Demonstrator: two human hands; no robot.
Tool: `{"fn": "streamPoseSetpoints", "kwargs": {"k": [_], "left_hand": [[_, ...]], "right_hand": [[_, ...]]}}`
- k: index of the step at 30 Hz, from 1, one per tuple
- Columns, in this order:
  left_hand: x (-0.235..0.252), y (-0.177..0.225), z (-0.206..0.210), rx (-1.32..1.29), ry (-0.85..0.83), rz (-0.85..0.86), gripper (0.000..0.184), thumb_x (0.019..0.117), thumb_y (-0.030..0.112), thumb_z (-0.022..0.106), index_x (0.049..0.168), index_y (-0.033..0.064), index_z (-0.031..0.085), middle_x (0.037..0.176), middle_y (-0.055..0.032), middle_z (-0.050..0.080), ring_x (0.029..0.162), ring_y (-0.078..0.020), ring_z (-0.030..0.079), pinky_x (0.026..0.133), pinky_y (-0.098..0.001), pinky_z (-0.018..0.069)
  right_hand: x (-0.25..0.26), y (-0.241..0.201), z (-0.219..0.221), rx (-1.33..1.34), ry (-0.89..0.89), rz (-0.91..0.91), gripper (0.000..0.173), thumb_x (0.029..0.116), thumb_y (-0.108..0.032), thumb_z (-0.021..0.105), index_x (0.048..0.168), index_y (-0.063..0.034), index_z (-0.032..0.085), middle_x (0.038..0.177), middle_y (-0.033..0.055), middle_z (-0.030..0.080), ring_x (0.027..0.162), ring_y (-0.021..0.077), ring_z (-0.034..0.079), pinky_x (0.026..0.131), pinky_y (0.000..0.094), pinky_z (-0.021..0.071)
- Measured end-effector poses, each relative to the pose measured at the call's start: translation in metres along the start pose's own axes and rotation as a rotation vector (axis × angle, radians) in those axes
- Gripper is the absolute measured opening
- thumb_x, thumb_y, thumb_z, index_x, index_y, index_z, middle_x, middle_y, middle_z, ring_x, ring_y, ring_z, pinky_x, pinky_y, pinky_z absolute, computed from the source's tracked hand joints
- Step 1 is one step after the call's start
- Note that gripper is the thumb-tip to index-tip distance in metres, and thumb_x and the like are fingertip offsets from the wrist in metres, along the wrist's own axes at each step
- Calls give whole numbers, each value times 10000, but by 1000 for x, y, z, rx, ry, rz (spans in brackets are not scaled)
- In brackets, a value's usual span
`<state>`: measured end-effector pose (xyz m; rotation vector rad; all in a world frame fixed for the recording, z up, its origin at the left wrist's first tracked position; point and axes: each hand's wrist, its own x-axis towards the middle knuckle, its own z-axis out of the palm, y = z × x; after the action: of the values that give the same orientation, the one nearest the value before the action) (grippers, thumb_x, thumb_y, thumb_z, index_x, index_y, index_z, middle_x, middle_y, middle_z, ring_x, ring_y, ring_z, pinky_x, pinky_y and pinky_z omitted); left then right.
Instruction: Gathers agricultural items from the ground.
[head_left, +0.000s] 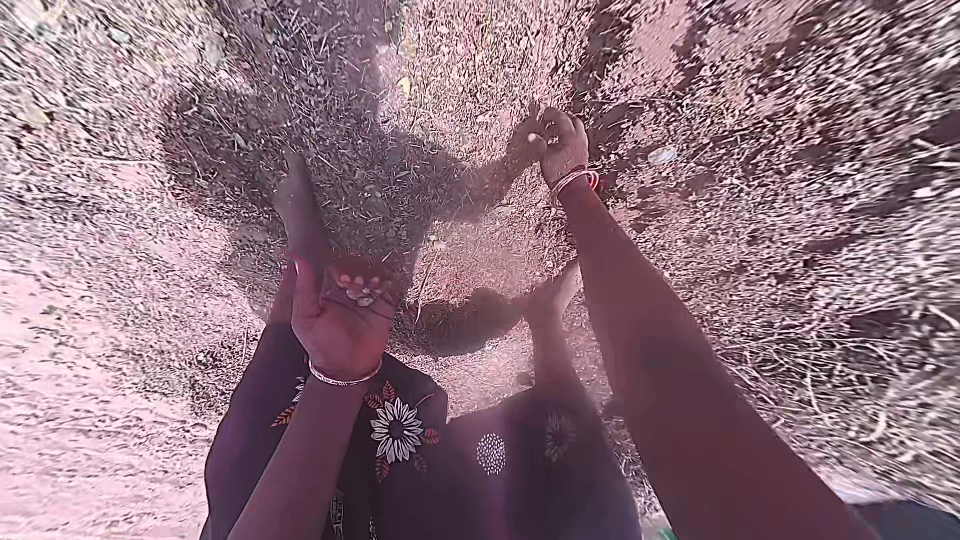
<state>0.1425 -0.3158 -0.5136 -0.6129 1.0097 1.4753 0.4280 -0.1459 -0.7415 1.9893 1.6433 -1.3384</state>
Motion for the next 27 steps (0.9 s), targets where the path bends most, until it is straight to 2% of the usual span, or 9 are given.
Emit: {"fn": "streamPoseSetpoints", "kwargs": {"k": [3,6,8,11,14,17,20,24,27], "left_hand": [[3,-1,0,-14,-32,1,581,1051,525,367,748,154,697,679,27,632,697,-129,661,736,-326,589],[-2,-2,0,-42,-2,15,587,1054,517,355,731,157,688,668,32,622,689,-125,655,736,-325,586],[-1,-2,4,-77,8,15,610,1061,507,334,702,153,679,653,28,620,672,-126,654,733,-324,587],[1,0,9,-70,9,13,597,1061,494,344,689,166,677,654,35,621,673,-119,654,732,-316,585],[0,2,8,-78,54,26,592,1060,498,356,683,165,668,640,38,605,658,-119,642,724,-321,581],[2,2,5,-99,24,35,573,1059,491,371,701,161,673,649,38,607,669,-121,642,728,-318,576],[2,0,2,-90,17,17,570,1060,485,359,707,164,671,647,40,602,682,-127,650,754,-333,583],[-1,-2,-4,-78,38,9,611,1062,516,326,719,158,683,661,31,624,686,-125,658,731,-321,585],[2,-5,1,-113,40,8,597,1062,490,334,719,152,686,663,19,638,684,-127,665,739,-322,586]], "right_hand": [[28,-56,43,201,2,160,827,984,-524,611,1634,-115,305,1639,200,360,1522,388,316,1237,614,227],[-20,-84,70,231,-216,36,855,947,-391,712,1615,-40,311,1626,255,345,1485,402,365,1206,581,298],[-59,-76,56,272,-486,-87,686,968,-266,714,1536,-6,431,1505,241,511,1351,326,539,1133,475,447],[-98,-70,12,54,-861,-233,407,1038,-260,628,1322,31,651,1388,227,619,1309,341,583,1134,518,427],[-76,-36,-9,119,-506,-194,321,1026,-232,642,1215,17,717,1288,194,688,1247,274,637,1118,447,462],[4,-29,-12,371,-7,-48,406,1046,-212,564,1384,10,594,1398,177,618,1295,190,590,1113,344,446],[62,-69,10,646,218,104,577,1097,-260,475,1581,20,331,1620,201,388,1494,220,388,1221,352,314],[35,-135,68,739,-30,31,853,987,-257,664,1643,-15,176,1666,224,288,1521,268,341,1232,401,320],[-23,-140,37,600,-403,-197,576,993,-155,640,1496,55,453,1500,223,518,1344,198,547,1132,329,443]]}}
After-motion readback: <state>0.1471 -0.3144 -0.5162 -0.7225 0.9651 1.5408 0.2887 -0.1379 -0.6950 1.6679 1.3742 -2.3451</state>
